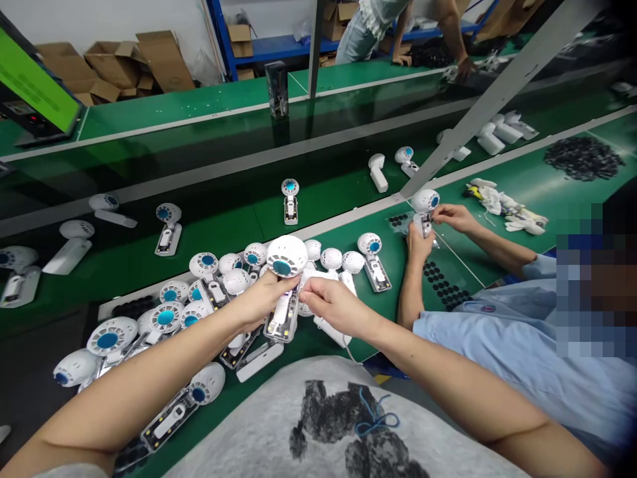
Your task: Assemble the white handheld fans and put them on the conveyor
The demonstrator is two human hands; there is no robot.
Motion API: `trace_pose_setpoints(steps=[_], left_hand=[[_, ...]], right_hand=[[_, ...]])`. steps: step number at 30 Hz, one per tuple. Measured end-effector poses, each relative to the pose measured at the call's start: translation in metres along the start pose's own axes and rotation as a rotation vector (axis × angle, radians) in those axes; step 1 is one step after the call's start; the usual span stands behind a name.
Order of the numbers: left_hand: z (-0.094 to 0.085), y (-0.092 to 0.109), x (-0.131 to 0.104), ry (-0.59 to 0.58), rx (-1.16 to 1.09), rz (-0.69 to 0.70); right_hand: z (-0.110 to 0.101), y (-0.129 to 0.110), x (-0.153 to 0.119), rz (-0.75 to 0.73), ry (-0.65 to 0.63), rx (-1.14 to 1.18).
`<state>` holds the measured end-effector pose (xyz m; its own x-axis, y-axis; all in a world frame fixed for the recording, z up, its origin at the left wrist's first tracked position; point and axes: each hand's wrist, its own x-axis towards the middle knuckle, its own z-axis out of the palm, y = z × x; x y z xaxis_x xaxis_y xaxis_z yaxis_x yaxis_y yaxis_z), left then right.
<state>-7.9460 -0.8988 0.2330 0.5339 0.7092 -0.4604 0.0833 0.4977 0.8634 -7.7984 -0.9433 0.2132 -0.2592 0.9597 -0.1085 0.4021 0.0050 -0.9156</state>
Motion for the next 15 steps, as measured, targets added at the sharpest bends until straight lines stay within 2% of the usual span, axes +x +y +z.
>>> trace_pose_setpoints(steps=[4, 6, 8, 10, 11, 13, 15], left_hand=[[-0.003, 0.011, 0.003, 0.049, 0.121, 0.162], [-0.018, 0.024, 0.006, 0.12, 0.232, 0.245], [-0.049, 0.04, 0.013, 0.337, 0.317, 0.349], [-0.094, 0.057, 0.027, 0.603, 0.301, 0.41], [-0.117, 0.064, 0.037, 0.671, 0.26, 0.417], [-0.156, 0.07, 0.062, 0.617, 0.252, 0.304], [-0.18, 0.067, 0.094, 0.559, 0.28, 0.235]], right_hand=[[-0.004, -0.005, 0.009, 0.065, -0.028, 0.199], [-0.018, -0.005, 0.007, 0.126, -0.015, 0.286], [-0.037, 0.0, -0.002, 0.175, 0.089, 0.317], [-0.055, 0.009, -0.012, 0.218, 0.302, 0.42], [-0.061, 0.013, -0.016, 0.243, 0.352, 0.443], [-0.064, 0.019, -0.019, 0.263, 0.338, 0.409], [-0.059, 0.02, -0.016, 0.27, 0.288, 0.332]])
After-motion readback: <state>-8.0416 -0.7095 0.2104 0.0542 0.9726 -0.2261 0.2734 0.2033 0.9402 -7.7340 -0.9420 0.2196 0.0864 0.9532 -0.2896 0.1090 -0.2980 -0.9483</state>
